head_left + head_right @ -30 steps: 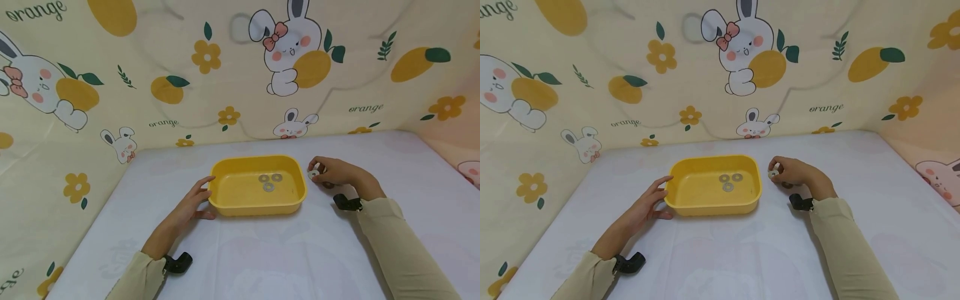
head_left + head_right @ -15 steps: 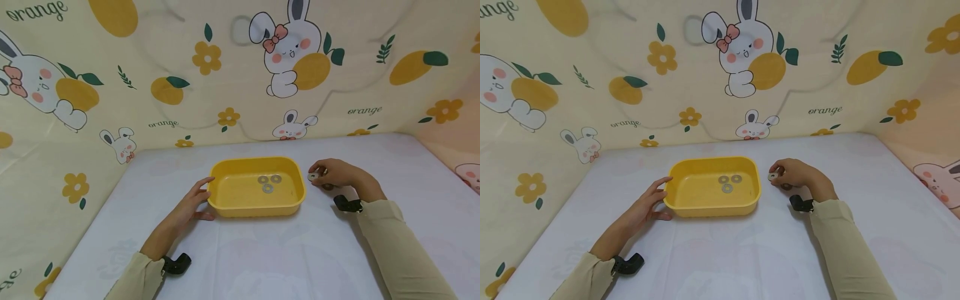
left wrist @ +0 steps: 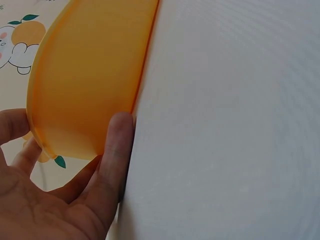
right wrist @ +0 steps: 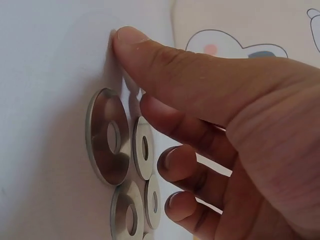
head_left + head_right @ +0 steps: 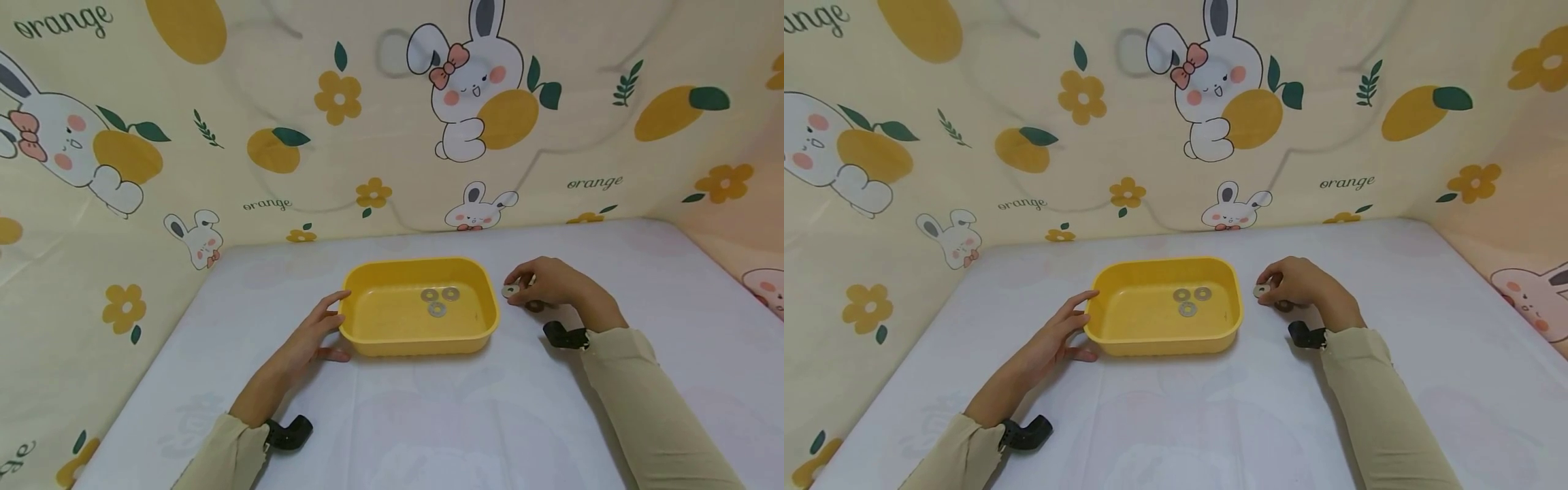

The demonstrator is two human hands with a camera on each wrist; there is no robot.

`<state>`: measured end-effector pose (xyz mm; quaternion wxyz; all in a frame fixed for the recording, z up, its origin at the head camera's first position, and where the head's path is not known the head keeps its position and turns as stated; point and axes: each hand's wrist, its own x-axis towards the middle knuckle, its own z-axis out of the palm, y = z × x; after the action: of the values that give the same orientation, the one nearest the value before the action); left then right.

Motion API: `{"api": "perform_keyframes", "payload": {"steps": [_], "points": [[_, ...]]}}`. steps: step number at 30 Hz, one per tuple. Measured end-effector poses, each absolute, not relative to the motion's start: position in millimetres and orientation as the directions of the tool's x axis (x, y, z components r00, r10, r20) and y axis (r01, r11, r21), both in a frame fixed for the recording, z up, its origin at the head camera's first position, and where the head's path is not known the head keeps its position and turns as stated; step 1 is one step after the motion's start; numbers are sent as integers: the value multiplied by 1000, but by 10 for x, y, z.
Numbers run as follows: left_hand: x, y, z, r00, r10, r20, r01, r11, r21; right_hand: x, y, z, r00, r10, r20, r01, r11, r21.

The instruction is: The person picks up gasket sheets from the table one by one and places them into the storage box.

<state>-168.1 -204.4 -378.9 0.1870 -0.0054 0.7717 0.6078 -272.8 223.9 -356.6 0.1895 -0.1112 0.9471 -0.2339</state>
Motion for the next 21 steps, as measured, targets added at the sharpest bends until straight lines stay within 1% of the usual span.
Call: {"api": "perform_keyframes", "payload": {"steps": [9,16,21], "points": [[-1678,-2046,-3794,-931,215,-294,-232,271,934,-2704,2226,-3543,-913,-289,-287,-120,865,-488],[-1670,-2042,-3784,-932,213,-292,-228,280,932,-2704,2230,-3520,-947,-280,-154,-177,860,-478],[-1664,-2041,-3780,-933,213,-291,-225,286,931,-2694,2218,-3463,-957,-285,-49,-222,831,-510]]}}
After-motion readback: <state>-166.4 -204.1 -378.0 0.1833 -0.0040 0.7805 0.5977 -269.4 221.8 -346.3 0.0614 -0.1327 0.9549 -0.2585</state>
